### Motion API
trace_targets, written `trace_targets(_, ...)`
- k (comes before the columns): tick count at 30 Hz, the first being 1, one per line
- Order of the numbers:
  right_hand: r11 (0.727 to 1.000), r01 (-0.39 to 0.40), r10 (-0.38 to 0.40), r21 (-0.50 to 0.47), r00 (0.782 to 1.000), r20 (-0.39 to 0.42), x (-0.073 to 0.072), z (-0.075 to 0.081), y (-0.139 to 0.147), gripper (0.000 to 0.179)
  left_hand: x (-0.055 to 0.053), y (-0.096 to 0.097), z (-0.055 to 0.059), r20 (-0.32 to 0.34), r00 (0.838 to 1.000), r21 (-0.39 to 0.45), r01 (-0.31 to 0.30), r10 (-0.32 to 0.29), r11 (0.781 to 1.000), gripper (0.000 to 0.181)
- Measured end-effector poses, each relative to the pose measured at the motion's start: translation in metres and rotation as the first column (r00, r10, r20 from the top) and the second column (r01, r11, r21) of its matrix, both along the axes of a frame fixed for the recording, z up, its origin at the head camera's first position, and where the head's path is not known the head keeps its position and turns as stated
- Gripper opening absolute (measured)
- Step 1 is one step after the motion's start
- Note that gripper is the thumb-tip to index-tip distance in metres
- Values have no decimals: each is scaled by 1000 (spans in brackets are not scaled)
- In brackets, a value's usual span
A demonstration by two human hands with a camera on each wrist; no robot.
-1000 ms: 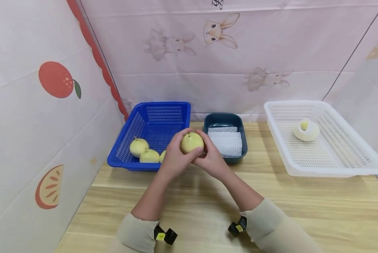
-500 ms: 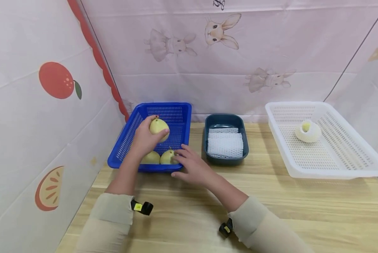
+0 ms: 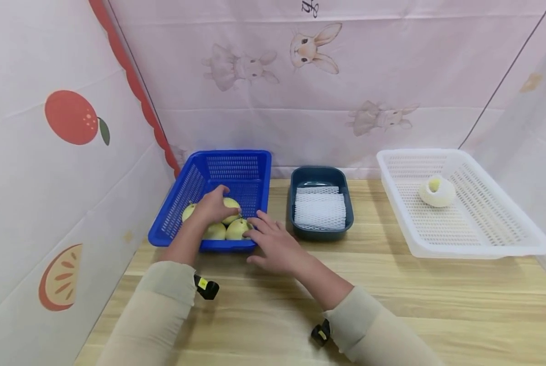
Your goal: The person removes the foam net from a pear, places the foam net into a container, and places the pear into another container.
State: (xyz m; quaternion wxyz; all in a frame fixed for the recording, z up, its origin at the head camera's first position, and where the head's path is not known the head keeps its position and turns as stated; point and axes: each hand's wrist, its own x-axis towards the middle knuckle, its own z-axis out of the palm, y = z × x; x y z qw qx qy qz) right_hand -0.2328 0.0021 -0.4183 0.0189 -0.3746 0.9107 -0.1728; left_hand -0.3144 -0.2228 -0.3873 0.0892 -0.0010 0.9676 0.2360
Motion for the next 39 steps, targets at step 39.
trace_targets(39, 982, 65, -78, -180, 994, -70, -13, 8, 96, 73, 52, 123, 32, -394, 867, -60, 307, -305, 950, 44)
